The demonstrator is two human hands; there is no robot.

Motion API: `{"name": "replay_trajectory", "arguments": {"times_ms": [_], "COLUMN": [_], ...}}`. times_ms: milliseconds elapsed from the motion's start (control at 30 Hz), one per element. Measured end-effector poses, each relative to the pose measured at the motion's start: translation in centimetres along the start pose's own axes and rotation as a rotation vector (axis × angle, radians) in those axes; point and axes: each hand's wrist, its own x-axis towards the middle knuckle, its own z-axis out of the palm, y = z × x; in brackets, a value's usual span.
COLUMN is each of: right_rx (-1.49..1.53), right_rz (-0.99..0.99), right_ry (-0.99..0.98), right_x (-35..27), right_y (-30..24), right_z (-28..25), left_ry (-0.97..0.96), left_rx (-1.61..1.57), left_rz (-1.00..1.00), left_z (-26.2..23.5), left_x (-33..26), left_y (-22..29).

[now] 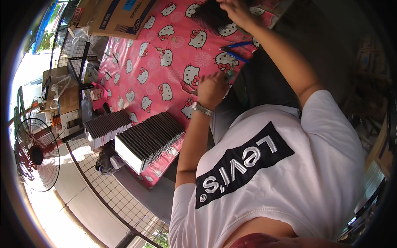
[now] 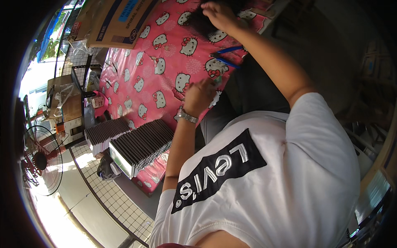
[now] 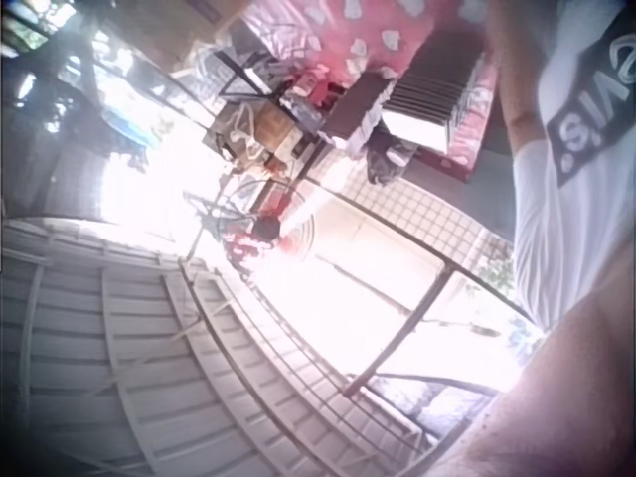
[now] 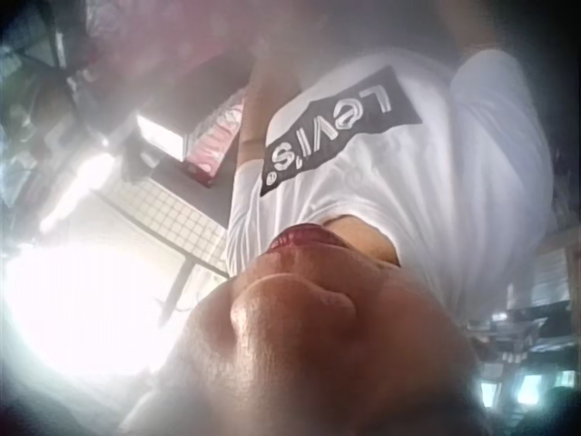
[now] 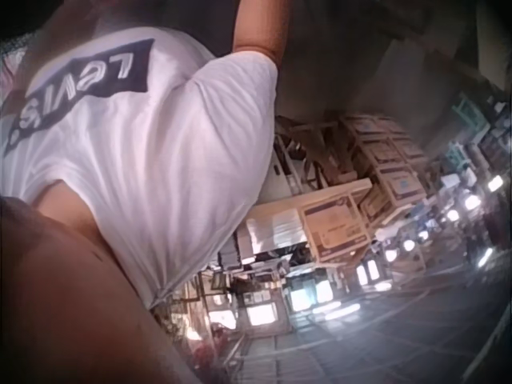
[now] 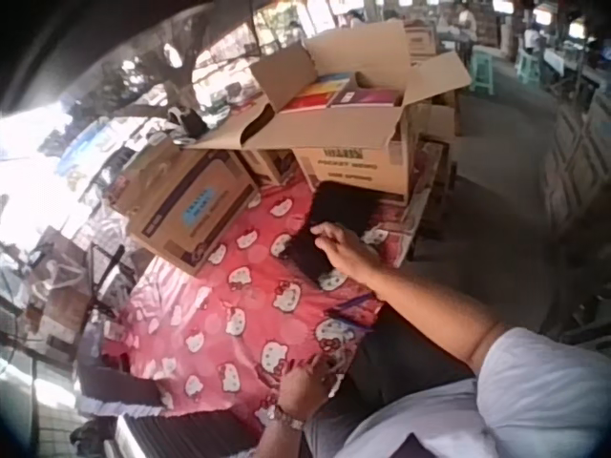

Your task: The person threads a plastic spiral through the pre-punched holes of a small green notebook by hand, then uses a blue tool to crimp the ends of the spiral.

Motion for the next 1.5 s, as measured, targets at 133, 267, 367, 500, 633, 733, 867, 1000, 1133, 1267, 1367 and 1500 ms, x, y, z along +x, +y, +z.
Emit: {"name": "replay_trajectory", "arguments": {"times_ms": [133, 267, 367, 500, 633, 733, 867, 1000, 1133, 1267, 1367, 1500], "right_rx": [0.253, 0.132, 0.118, 0.211, 0.001, -0.057, -0.015, -0.087, 0.0, 0.08, 0.039, -0.151], "right_rz": [0.148, 0.069, -0.026, 0.034, -0.165, -0.178, -0.219, -0.233, -0.165, 0.092, -0.202, -0.032], "right_ry": [-0.318, -0.442, -0.396, -0.713, -0.637, -0.658, -0.544, -0.646, -0.827, -0.812, -0.629, -0.802], "right_x": [-10.9, -22.1, -22.8, -18.0, -15.6, -14.7, -15.0, -15.0, -14.0, -14.0, -14.7, -14.1], "right_y": [-0.3, -0.6, -1.6, -2.4, -2.4, -3.6, -2.6, -2.9, -2.8, -3.6, -3.2, -6.1], "right_z": [-1.0, 0.8, 2.5, -0.2, 0.2, -0.2, -0.1, -0.3, -0.5, -0.4, 0.4, -0.3], "left_ry": [0.156, 0.442, 0.476, 0.438, 0.458, 0.478, 0.485, 0.486, 0.483, 0.49, 0.496, 0.446], "left_rx": [0.141, 0.285, 0.234, 0.191, 0.188, 0.178, 0.158, 0.172, 0.164, 0.078, 0.112, 0.146], "left_rz": [-0.06, -0.017, -0.012, 0.055, 0.099, 0.091, 0.106, 0.087, 0.101, 0.104, 0.107, 0.076], "left_z": [-1.1, 2.4, 2.8, 2.2, 2.0, 2.0, 2.1, 2.1, 2.2, 2.3, 2.3, 2.3], "left_x": [2.2, 2.5, 2.1, 0.1, -0.3, -0.4, -0.6, -0.5, -0.6, -0.3, -0.5, -0.8], "left_y": [0.6, 0.6, 0.1, -2.3, -1.6, -1.4, -1.6, -1.6, -1.8, -1.2, -0.4, -0.7]}}
